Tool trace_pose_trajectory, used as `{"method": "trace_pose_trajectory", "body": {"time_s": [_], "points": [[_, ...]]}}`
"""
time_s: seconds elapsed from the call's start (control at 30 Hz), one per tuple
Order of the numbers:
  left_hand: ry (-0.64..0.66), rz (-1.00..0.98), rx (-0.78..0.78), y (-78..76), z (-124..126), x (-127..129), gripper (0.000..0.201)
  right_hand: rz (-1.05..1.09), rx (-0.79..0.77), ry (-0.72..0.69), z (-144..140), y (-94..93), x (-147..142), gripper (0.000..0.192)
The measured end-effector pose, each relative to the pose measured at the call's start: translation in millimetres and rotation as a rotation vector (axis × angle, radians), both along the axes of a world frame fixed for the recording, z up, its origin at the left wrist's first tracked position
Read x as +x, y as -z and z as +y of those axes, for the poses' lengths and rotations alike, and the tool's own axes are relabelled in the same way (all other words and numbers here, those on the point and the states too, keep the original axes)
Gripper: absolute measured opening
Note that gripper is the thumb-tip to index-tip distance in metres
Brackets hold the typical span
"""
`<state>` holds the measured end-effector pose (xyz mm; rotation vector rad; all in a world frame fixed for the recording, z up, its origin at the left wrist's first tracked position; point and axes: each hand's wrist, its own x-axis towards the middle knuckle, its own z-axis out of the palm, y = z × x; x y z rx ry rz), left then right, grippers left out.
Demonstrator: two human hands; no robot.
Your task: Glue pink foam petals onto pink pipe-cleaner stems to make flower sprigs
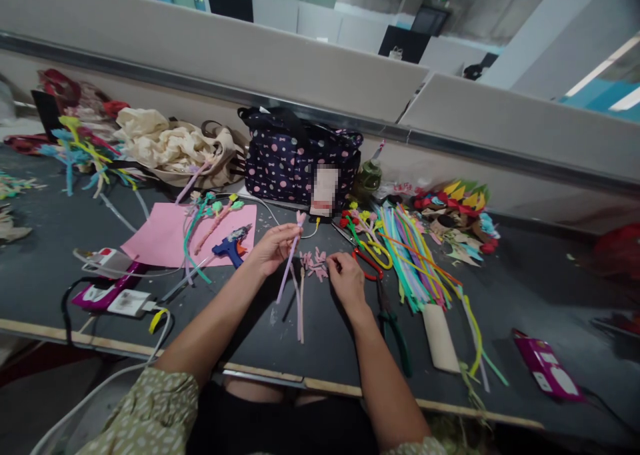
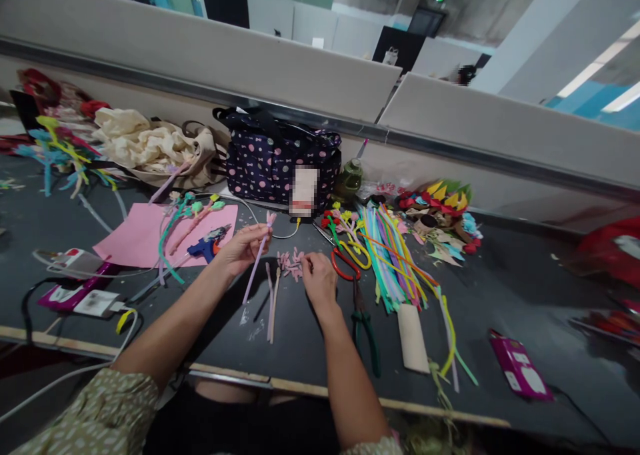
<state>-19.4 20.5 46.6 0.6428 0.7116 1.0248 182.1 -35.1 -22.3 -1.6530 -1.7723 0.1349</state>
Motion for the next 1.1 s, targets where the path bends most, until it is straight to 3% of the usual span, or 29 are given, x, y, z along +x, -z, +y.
{"method": "trace_pose_trajectory", "body": {"time_s": [0.37,0.8,1.1], "points": [[0.034,0.096,-0.005,18.9,-9.8,-0.7,0.028,-0.009,-0.016,-0.013,-0.6,0.9,-1.4,0.022],[0.007,0.079,0.020,33.7,-11.5,-8.9,0.025,-0.014,-0.027,0.008,-0.3,-0.9,-2.8,0.023],[-0.041,0.095,-0.001,30.2,-14.4,-8.0,0.030,-0.002,0.000,-0.003,-0.6,-1.3,-1.9,0.024]]}}
